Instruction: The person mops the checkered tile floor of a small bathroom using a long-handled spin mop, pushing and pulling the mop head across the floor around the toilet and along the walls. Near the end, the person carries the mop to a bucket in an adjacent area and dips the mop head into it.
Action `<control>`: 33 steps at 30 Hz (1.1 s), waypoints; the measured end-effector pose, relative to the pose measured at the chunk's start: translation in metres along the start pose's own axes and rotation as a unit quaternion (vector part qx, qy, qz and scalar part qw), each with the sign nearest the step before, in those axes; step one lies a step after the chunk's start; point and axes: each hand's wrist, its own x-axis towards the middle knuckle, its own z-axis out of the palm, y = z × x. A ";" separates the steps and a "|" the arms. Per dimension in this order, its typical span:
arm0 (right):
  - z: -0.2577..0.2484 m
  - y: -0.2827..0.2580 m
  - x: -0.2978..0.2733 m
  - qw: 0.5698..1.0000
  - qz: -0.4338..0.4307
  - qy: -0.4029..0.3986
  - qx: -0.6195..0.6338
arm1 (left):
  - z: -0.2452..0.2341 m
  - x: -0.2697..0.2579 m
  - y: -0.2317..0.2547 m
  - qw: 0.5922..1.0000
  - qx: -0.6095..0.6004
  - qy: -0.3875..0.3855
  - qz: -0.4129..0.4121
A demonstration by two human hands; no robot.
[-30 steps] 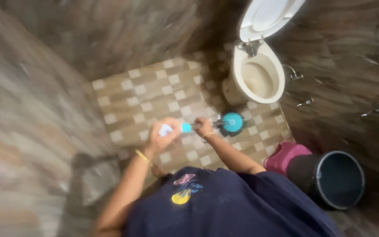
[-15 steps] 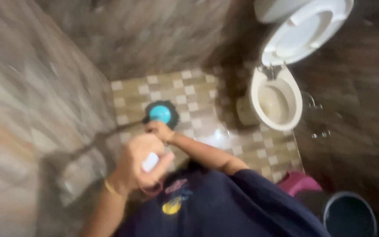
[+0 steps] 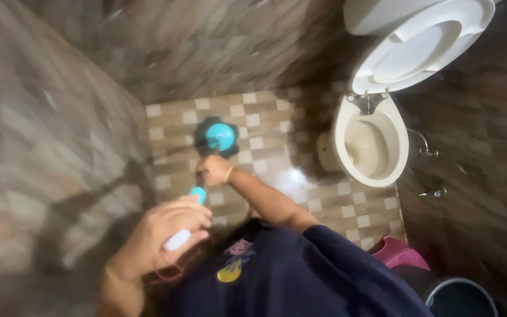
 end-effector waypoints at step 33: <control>-0.031 0.089 -0.076 0.951 0.221 0.205 -0.071 | 0.095 -0.028 -0.175 0.979 -0.151 0.136 0.003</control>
